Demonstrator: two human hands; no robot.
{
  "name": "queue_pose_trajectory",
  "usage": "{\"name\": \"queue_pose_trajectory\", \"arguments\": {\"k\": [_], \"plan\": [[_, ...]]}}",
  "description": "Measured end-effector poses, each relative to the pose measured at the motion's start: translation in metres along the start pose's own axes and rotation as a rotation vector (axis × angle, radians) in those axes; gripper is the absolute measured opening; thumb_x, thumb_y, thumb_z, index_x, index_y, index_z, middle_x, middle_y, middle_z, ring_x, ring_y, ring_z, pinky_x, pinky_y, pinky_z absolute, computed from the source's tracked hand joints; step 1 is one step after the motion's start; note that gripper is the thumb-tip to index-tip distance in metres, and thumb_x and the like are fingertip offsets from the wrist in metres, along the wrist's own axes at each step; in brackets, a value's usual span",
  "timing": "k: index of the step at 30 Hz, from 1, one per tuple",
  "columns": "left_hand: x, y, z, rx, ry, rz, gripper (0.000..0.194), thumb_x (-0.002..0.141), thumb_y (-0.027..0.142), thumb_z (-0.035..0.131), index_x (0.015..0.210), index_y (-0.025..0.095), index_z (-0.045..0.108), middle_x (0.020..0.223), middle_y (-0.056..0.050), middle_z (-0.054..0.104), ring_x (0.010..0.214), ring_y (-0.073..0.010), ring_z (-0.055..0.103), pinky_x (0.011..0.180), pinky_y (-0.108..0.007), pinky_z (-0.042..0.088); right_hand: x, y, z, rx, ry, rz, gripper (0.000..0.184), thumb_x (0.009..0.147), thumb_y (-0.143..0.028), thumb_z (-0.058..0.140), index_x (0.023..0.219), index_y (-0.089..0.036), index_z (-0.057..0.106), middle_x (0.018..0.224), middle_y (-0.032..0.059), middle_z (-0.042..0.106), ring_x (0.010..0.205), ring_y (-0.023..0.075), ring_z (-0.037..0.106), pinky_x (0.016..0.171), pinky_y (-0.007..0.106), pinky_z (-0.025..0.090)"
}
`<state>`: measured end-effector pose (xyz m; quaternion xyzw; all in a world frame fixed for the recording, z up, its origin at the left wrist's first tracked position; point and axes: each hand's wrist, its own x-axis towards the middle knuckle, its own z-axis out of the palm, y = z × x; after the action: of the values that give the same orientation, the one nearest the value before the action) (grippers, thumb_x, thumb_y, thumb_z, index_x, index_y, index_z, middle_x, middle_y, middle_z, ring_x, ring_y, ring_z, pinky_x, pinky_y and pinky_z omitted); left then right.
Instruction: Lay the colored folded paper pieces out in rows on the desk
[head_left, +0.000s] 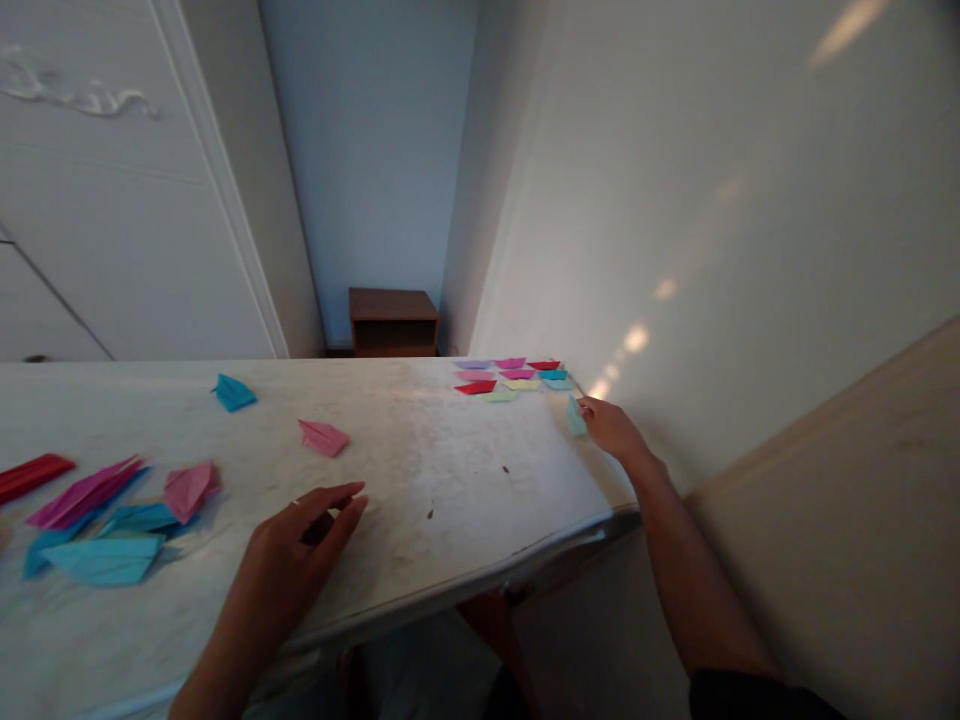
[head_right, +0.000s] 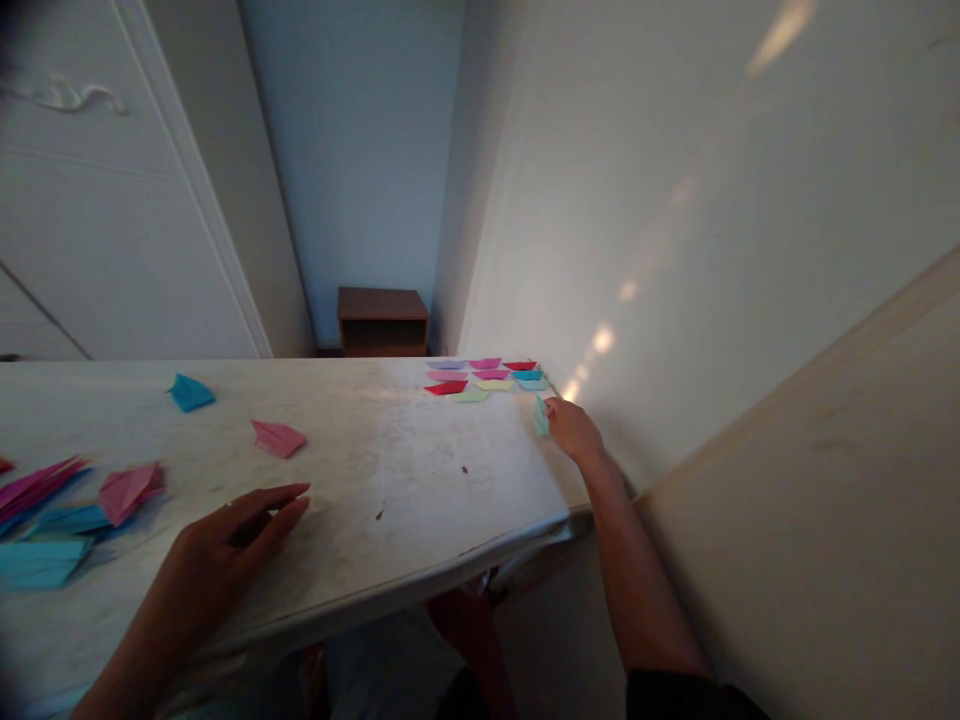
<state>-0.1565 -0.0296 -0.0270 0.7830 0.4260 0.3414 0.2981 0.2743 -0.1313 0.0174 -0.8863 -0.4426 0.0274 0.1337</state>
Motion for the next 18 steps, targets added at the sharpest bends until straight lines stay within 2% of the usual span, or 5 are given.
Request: {"name": "queue_pose_trajectory", "arguments": {"k": [6, 11, 14, 18], "plan": [[0.001, 0.0, -0.002, 0.01, 0.014, -0.033, 0.045, 0.073, 0.06, 0.059, 0.093, 0.022, 0.075, 0.083, -0.003, 0.073, 0.068, -0.0176, 0.068, 0.061, -0.024, 0.052, 0.013, 0.013, 0.008, -0.1, -0.019, 0.096, 0.034, 0.094, -0.015, 0.039, 0.113, -0.013, 0.067, 0.115, 0.0154, 0.065, 0.11, 0.0241, 0.059, 0.088, 0.028, 0.04], [0.001, -0.001, -0.001, -0.001, 0.042, -0.056, 0.045, 0.069, 0.06, 0.061, 0.091, 0.024, 0.075, 0.084, -0.003, 0.073, 0.066, -0.0175, 0.068, 0.054, -0.022, 0.051, 0.011, 0.018, 0.01, -0.135, 0.034, 0.152, 0.035, 0.096, -0.021, 0.039, 0.118, -0.013, 0.066, 0.116, 0.0173, 0.064, 0.107, 0.0261, 0.061, 0.083, 0.03, 0.043], [0.002, 0.002, -0.002, 0.003, 0.049, -0.059, 0.042, 0.068, 0.059, 0.061, 0.09, 0.026, 0.076, 0.085, -0.002, 0.073, 0.067, -0.0183, 0.068, 0.053, -0.022, 0.051, 0.006, 0.018, 0.011, -0.132, 0.081, 0.148, 0.038, 0.098, -0.022, 0.036, 0.125, -0.015, 0.062, 0.118, 0.0167, 0.062, 0.107, 0.0247, 0.061, 0.084, 0.03, 0.043], [0.003, 0.007, -0.003, 0.0, 0.052, -0.059, 0.041, 0.068, 0.059, 0.061, 0.086, 0.026, 0.076, 0.084, -0.001, 0.073, 0.066, -0.0186, 0.069, 0.054, -0.023, 0.052, -0.005, 0.015, 0.015, -0.101, 0.107, 0.074, 0.038, 0.098, -0.025, 0.04, 0.13, -0.017, 0.059, 0.131, 0.0121, 0.057, 0.117, 0.0206, 0.056, 0.096, 0.027, 0.04]]}}
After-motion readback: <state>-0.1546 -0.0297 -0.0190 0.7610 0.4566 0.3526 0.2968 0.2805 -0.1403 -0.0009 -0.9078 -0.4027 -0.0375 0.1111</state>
